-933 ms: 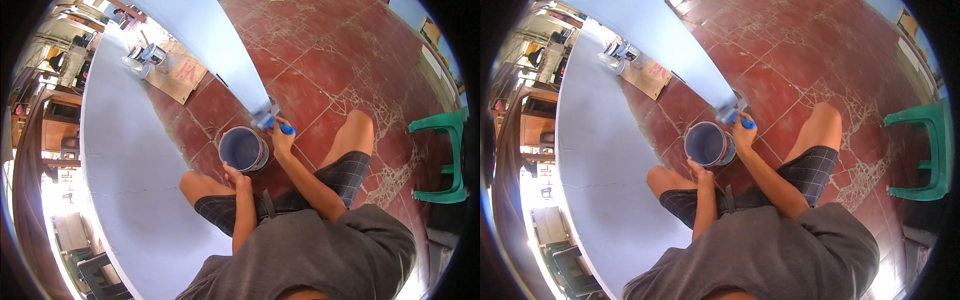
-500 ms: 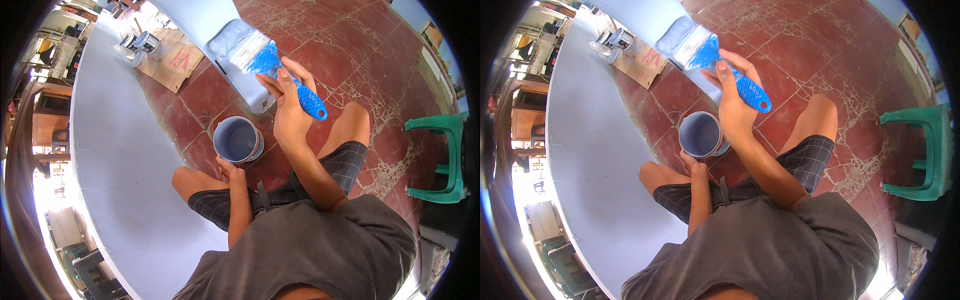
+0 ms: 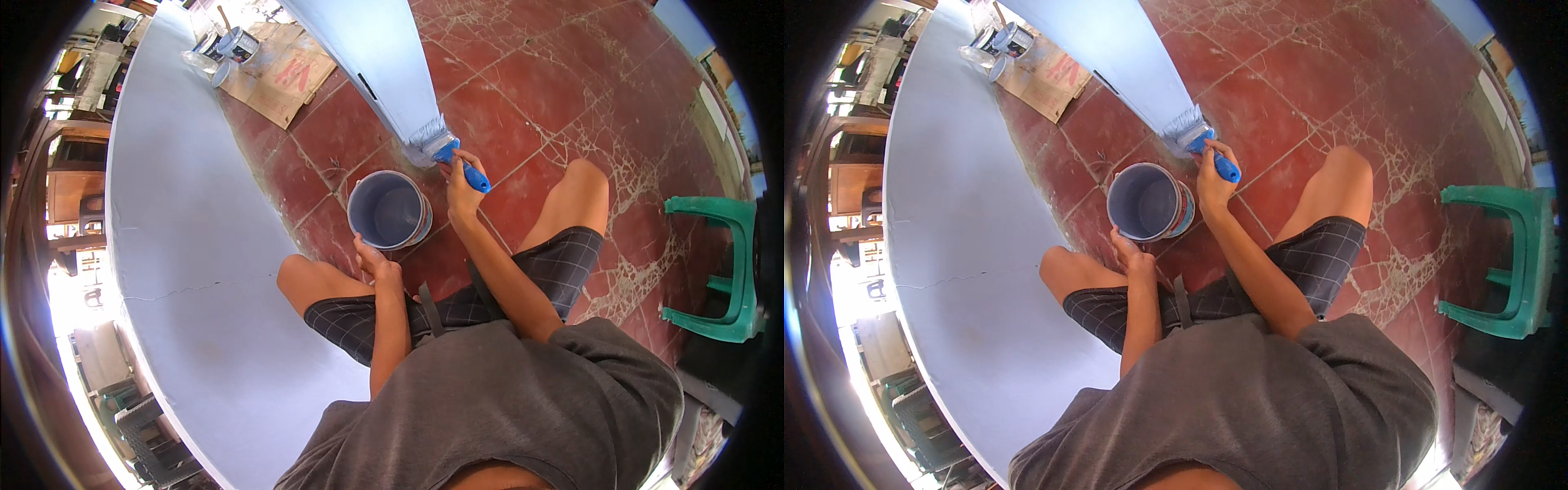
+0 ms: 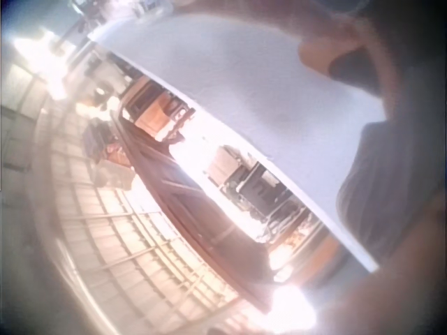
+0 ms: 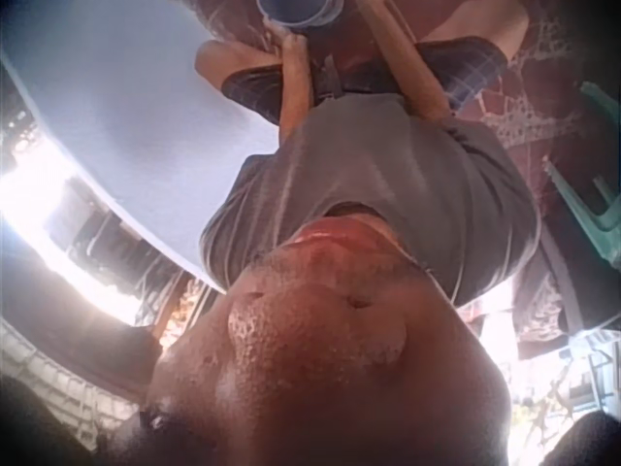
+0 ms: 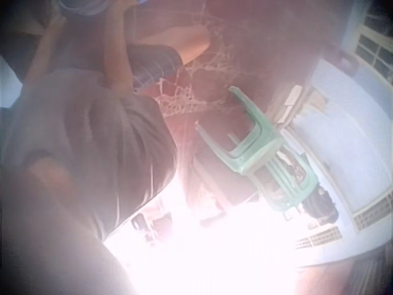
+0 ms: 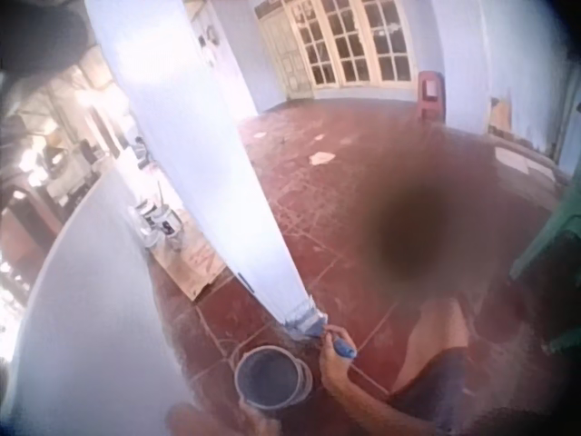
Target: The person paints a white structural pillar with light blue paint using a blue-handled brush. They repeatedly dip the brush into a paint bucket and apply paint to the pillar's vertical surfaces and edges, working from standing to kneeling positions.
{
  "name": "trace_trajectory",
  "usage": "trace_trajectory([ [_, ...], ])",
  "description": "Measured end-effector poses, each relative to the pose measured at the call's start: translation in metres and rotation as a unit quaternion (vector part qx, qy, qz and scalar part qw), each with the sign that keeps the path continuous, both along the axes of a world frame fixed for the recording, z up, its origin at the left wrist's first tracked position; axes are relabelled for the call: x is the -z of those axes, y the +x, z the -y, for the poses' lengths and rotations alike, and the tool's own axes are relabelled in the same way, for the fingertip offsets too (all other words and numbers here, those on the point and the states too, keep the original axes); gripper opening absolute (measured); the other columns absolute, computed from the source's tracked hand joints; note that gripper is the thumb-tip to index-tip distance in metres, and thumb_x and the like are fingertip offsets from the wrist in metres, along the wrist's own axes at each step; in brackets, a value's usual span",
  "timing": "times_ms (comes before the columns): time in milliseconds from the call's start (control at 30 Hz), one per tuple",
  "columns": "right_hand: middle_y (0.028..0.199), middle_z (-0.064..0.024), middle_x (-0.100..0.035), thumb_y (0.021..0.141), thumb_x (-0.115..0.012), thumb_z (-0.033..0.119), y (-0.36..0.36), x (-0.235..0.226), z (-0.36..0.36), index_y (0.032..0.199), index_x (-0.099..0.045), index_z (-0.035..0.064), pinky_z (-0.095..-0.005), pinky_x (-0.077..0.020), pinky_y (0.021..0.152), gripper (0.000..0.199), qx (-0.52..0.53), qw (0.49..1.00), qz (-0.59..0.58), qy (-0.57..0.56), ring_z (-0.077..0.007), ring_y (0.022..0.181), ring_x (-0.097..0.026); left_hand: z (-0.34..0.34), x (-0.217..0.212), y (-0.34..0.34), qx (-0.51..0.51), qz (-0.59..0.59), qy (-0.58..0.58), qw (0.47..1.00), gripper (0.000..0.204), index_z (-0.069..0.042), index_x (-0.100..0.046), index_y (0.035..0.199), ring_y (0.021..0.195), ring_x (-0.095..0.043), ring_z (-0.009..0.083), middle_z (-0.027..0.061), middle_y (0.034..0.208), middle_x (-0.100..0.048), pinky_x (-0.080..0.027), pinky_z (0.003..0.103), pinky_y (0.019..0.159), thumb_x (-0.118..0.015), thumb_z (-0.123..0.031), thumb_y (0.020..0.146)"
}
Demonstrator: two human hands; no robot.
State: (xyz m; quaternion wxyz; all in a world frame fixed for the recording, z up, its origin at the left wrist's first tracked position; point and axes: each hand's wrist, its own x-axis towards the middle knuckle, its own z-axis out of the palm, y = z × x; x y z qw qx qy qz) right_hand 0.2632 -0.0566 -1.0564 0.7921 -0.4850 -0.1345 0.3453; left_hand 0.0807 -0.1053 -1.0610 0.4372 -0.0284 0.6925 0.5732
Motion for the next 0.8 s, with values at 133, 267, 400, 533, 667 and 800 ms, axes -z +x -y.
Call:
trace_trajectory([
  [133, 0.104, -0.0111, -0.067, 0.099, -0.059, 0.008, -0.001, 0.026, -0.004, 0.115, -0.063, 0.0036, -0.0310, -0.0582, 0.074, 0.017, -0.013, 0.995, 0.067, -0.067, -0.0213, 0.086, -0.072, 0.001, -0.001, 0.003, 0.014, -0.019, 0.005, 1.000, 0.072, 0.010, -0.054, 0.130, 0.113, -0.063, 0.0301, 0.0204, 0.132, -0.058, -0.052, 0.041, 0.094, -0.068, -0.044, 0.083],
  [267, 0.098, -0.0097, -0.068, 0.098, -0.059, 0.009, 0.004, 0.029, -0.005, 0.113, -0.065, 0.0044, -0.0296, -0.0571, 0.071, 0.017, -0.016, 0.994, 0.051, -0.100, -0.0194, 0.082, -0.071, -0.006, 0.008, -0.001, 0.035, 0.056, 0.035, 0.997, 0.070, 0.008, -0.057, 0.127, 0.104, -0.066, 0.0289, 0.0183, 0.126, -0.062, -0.055, 0.041, 0.088, -0.071, -0.044, 0.083],
  [400, 0.095, -0.0102, -0.068, 0.098, -0.058, 0.010, 0.022, -0.017, 0.013, 0.113, -0.064, 0.0006, -0.0301, -0.0581, 0.072, 0.019, -0.002, 0.988, -0.067, -0.138, -0.0196, 0.082, -0.070, -0.012, 0.003, 0.006, 0.081, 0.109, 0.019, 0.991, 0.065, 0.006, -0.059, 0.126, 0.096, -0.068, 0.0272, 0.0152, 0.122, -0.064, -0.056, 0.038, 0.083, -0.080, -0.036, 0.081],
  [533, 0.103, -0.0133, -0.067, 0.100, -0.058, 0.013, 0.028, -0.067, 0.042, 0.118, -0.060, -0.0028, -0.0331, -0.0607, 0.078, 0.024, -0.013, 0.996, 0.011, -0.091, -0.0216, 0.087, -0.071, -0.013, 0.048, -0.009, 0.054, -0.022, -0.010, 0.998, 0.051, 0.003, -0.061, 0.109, 0.090, -0.065, 0.0246, 0.0126, 0.109, -0.065, -0.055, 0.036, 0.081, -0.086, -0.030, 0.079],
  [667, 0.104, -0.0125, -0.067, 0.102, -0.058, 0.015, 0.027, -0.109, 0.064, 0.117, -0.062, -0.0041, -0.0328, -0.0600, 0.084, 0.025, -0.059, 0.996, 0.071, -0.017, -0.0193, 0.091, -0.069, -0.007, 0.043, 0.004, 0.036, -0.217, -0.021, 0.975, 0.046, 0.001, -0.056, 0.092, 0.078, -0.058, 0.0215, 0.0106, 0.091, -0.061, -0.051, 0.037, 0.073, -0.085, -0.032, 0.081],
  [800, 0.096, -0.0096, -0.068, 0.096, -0.066, 0.010, 0.032, -0.107, 0.082, 0.108, -0.069, -0.0004, -0.0323, -0.0558, 0.075, 0.016, -0.188, 0.932, 0.308, -0.043, -0.0160, 0.088, -0.067, -0.001, 0.020, 0.019, 0.106, -0.311, -0.034, 0.944, 0.047, 0.002, -0.054, 0.090, 0.073, -0.052, 0.0204, 0.0096, 0.085, -0.057, -0.047, 0.039, 0.068, -0.085, -0.033, 0.081],
])
